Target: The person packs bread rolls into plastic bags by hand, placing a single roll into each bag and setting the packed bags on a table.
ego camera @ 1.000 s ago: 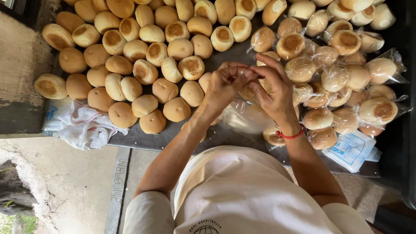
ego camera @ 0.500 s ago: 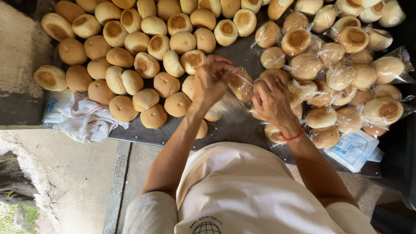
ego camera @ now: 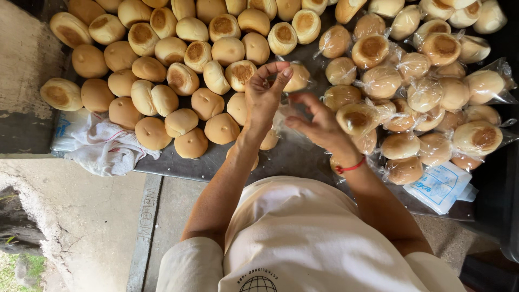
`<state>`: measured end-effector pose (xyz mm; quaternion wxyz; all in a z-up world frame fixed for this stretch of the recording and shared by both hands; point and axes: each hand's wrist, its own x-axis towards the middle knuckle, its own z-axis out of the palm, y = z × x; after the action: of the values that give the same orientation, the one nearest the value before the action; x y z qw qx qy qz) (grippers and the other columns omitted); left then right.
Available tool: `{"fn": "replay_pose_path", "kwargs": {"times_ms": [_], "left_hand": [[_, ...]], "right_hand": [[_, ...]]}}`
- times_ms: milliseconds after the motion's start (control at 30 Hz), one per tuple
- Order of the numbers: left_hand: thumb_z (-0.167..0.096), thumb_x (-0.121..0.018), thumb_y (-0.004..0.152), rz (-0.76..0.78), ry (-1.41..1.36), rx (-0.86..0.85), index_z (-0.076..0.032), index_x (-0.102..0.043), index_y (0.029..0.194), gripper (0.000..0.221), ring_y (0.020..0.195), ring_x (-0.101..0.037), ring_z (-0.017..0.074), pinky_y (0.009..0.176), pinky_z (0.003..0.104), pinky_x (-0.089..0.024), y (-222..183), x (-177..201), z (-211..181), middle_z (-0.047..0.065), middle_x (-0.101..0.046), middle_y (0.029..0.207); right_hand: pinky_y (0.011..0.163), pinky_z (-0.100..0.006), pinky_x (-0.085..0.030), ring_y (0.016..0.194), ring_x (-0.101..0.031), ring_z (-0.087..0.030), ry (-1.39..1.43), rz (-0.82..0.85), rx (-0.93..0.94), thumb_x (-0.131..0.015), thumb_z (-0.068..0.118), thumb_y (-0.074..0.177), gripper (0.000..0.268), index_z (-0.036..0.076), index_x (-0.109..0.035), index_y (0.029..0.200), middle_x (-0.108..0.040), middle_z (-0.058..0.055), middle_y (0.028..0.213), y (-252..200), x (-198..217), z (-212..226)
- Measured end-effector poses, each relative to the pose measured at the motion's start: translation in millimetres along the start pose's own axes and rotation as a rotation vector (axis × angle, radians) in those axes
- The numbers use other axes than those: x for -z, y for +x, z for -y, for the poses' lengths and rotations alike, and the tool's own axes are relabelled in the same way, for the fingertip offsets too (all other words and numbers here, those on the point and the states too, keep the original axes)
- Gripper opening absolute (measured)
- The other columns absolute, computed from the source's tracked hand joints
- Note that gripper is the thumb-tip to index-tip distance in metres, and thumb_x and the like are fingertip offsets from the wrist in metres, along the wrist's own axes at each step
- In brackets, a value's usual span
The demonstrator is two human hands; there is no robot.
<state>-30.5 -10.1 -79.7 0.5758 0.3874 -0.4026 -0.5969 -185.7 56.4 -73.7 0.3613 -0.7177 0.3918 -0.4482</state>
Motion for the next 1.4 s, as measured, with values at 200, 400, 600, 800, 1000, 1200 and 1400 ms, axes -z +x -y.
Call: {"fn": "replay_pose_path", "kwargs": {"times_ms": [200,400,600,800,1000,1200,1400], "left_hand": [[0.000,-0.077,0.086,0.085,-0.302,0.098,-0.011,-0.039,0.143,0.069,0.112,-0.066,0.0065,0.096,0.025,-0.058,-21.6,-3.1,-9.2,-0.005,-0.065,0.123],[-0.011,-0.073,0.098,-0.051,-0.020,0.023,0.004,-0.068,0.121,0.028,0.085,-0.069,0.0113,0.077,0.026,-0.059,-28.5,3.7,21.4,0.007,-0.075,0.100],[-0.016,-0.076,0.098,0.087,0.034,0.084,0.002,-0.074,0.109,0.021,0.083,-0.066,0.0072,0.076,0.023,-0.055,-16.7,23.1,28.8,0.004,-0.075,0.092],[-0.019,-0.078,0.097,0.224,0.045,0.122,-0.001,-0.074,0.104,0.020,0.077,-0.062,0.0071,0.070,0.022,-0.052,-13.5,54.7,24.1,0.002,-0.072,0.087],[-0.024,-0.068,0.098,0.099,0.074,0.258,-0.010,-0.071,0.103,0.015,0.072,-0.065,0.0078,0.057,0.022,-0.047,-36.9,49.1,36.7,-0.001,-0.076,0.088],[-0.019,-0.071,0.101,0.237,-0.429,0.496,-0.008,-0.069,0.104,0.011,0.085,-0.067,0.0070,0.063,0.022,-0.047,-59.2,65.8,20.4,0.004,-0.075,0.105],[-0.008,-0.067,0.099,-0.116,-0.296,0.076,-0.011,-0.070,0.109,0.011,0.077,-0.066,0.0110,0.053,0.021,-0.049,-57.9,101.7,-40.3,0.008,-0.075,0.094]], "right_hand": [[0.071,-0.019,-0.040,0.083,-0.047,0.000,0.375,-0.339,-0.296,-0.063,0.018,0.111,0.016,0.004,-0.068,0.103,-0.062,0.007,0.091,-1.1,-20.1,-19.2],[0.057,-0.023,-0.037,0.064,-0.046,-0.005,-0.012,-0.422,-0.304,-0.069,0.016,0.104,0.014,0.003,-0.068,0.098,-0.063,0.000,0.078,-8.6,-20.4,-27.8],[0.067,-0.022,-0.053,0.073,-0.062,-0.009,0.267,-0.386,-0.352,-0.067,0.014,0.105,0.013,0.002,-0.062,0.101,-0.067,-0.004,0.090,-14.0,11.5,-37.8],[0.074,-0.030,-0.054,0.081,-0.062,-0.016,0.240,-0.436,-0.404,-0.072,0.012,0.104,0.015,0.002,-0.061,0.103,-0.066,-0.009,0.093,-13.4,37.6,-45.3],[0.102,-0.050,-0.048,0.122,-0.055,-0.037,-0.664,-0.404,0.069,-0.077,0.016,0.097,0.033,-0.006,-0.060,0.114,-0.053,-0.022,0.130,-1.5,12.8,-2.6],[0.095,-0.030,-0.058,0.111,-0.065,-0.017,0.276,-0.196,-0.213,-0.071,0.017,0.099,0.015,0.003,-0.067,0.102,-0.063,-0.009,0.132,-4.9,-16.0,-22.3],[0.065,-0.034,-0.045,0.081,-0.057,-0.016,0.251,-0.111,-1.061,-0.078,0.036,0.093,0.030,0.008,-0.073,0.101,-0.066,-0.005,0.090,21.3,-58.9,-120.3]]}}
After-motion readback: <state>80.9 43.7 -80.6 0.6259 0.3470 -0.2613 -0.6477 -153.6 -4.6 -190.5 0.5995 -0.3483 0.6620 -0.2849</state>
